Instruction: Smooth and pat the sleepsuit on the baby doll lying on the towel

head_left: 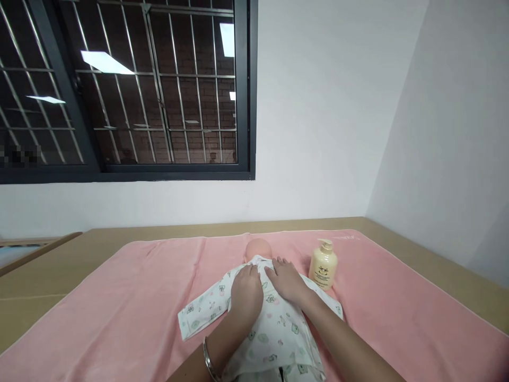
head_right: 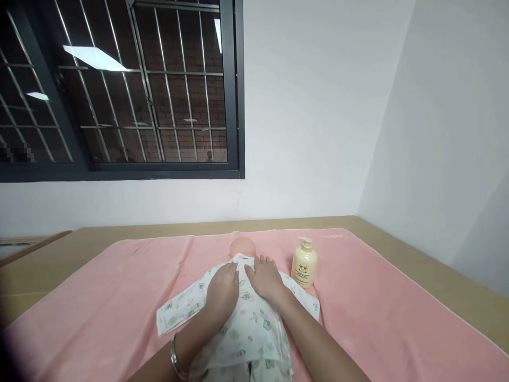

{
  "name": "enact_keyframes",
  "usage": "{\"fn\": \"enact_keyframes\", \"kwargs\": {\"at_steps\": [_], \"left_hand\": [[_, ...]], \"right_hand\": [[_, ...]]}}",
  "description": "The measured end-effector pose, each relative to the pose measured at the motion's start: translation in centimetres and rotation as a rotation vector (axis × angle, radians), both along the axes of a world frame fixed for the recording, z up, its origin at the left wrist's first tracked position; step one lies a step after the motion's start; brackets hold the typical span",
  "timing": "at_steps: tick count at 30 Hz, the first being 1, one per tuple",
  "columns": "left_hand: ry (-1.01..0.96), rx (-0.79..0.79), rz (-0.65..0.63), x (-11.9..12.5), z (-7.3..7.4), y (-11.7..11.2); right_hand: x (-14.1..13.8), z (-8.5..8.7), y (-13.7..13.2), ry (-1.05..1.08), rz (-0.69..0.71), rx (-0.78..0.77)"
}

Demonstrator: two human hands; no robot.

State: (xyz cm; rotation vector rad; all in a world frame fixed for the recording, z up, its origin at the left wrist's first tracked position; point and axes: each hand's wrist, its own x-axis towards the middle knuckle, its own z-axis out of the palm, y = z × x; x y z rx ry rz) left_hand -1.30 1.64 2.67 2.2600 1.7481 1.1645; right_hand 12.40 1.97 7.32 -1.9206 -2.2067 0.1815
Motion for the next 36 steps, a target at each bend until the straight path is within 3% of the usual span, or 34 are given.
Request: {"fn": "enact_keyframes", "kwargs": {"at_steps": [4, 7, 13, 20, 28, 36], "left_hand": [[0.068, -0.1, 0.068, -0.6, 0.6, 0.6], [0.122, -0.08, 0.106, -0.7, 0.6, 0.5], [0.2, -0.008, 0.057, 0.2, 0.8, -0.8], [0.088, -0.172, 0.082, -0.8, 0.4, 0.8], [0.023, -0.088, 0.097, -0.3, -0.7, 0.7], [0.008, -0.065, 0.106, -0.4, -0.7, 0.7]], "right_hand": [[-1.4, -0.4, -2.1, -0.113, 0.132, 0.119], [-1.7, -0.4, -2.7, -0.117, 0.23, 0.159], [0.1, 0.5, 0.1, -0.058, -0.025, 0.045], [-1.4, 0.0, -2.0, -0.054, 0.145, 0.105], [0.0, -1.4, 1.0, 0.086, 0.025, 0.002], [-0.2, -1.8, 0.6, 0.089, 0.032, 0.033]]}}
